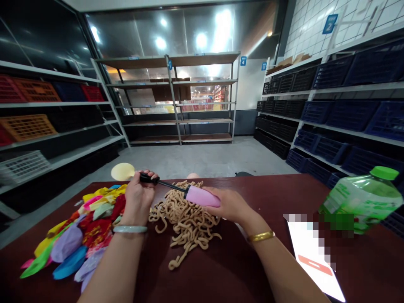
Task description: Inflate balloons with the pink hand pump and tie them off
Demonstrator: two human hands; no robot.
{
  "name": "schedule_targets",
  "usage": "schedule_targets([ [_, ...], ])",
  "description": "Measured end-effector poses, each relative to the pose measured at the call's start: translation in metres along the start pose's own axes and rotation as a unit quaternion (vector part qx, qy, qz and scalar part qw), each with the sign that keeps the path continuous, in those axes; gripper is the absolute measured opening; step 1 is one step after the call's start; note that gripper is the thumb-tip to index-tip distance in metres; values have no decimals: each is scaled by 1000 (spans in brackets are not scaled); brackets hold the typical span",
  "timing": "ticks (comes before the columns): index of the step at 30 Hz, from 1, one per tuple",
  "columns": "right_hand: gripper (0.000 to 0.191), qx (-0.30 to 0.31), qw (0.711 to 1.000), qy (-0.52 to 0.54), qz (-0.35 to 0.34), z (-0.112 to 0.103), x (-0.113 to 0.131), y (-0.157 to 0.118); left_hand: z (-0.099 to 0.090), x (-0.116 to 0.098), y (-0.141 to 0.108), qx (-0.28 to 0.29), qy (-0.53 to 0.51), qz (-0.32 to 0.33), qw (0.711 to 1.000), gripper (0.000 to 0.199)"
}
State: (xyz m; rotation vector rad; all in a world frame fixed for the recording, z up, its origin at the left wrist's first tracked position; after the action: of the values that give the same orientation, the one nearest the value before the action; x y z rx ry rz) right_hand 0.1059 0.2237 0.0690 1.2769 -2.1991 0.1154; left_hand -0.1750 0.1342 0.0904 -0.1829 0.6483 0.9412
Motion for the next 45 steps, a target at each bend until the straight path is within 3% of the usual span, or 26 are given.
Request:
schedule_targets([
  [4, 53, 8, 995, -88, 54, 8, -2, 2, 12, 23, -17, 30, 22, 13, 999, 17],
  [8, 43, -40, 980, -173, 88, 17, 8, 6, 29, 46, -47, 60, 33, -8, 998, 22],
  [15, 33, -110, 977, -165, 86, 22, 24, 4, 49, 66, -91, 118, 43, -53, 991, 19],
  [20, 34, -94, 985, -126, 75, 26, 29, 7, 48, 51, -81, 124, 42, -36, 991, 18],
  [27, 44, -51, 985, -134, 94, 22, 8, 11, 16, 9, -23, 32, 19, 24, 999, 17],
  [30, 43, -45, 984, -140, 102, 20, -4, 10, 10, 5, -15, 24, 16, 39, 999, 17],
  [35, 44, -47, 983, -146, 100, 19, -5, 7, 24, 24, -34, 28, 21, 47, 998, 20],
  [41, 42, -65, 986, -115, 104, 26, 14, 6, 44, 64, -83, 76, 64, -5, 995, 22],
  [45, 41, -74, 989, -83, 96, 27, 25, 5, 51, 66, -100, 98, 76, -3, 992, 19],
])
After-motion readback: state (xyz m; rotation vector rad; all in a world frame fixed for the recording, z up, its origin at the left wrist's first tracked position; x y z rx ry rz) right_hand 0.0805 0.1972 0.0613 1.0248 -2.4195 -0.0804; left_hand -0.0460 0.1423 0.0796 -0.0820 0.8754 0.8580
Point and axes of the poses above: each hand's wrist, its own y-axis towards the middle knuckle, its own z-axis out of the palm, x = y × z, the point moved 1 cm from there along y, towards the middle knuckle, and after that the axes turned 8 degrees about y, right-handed, at the moved point
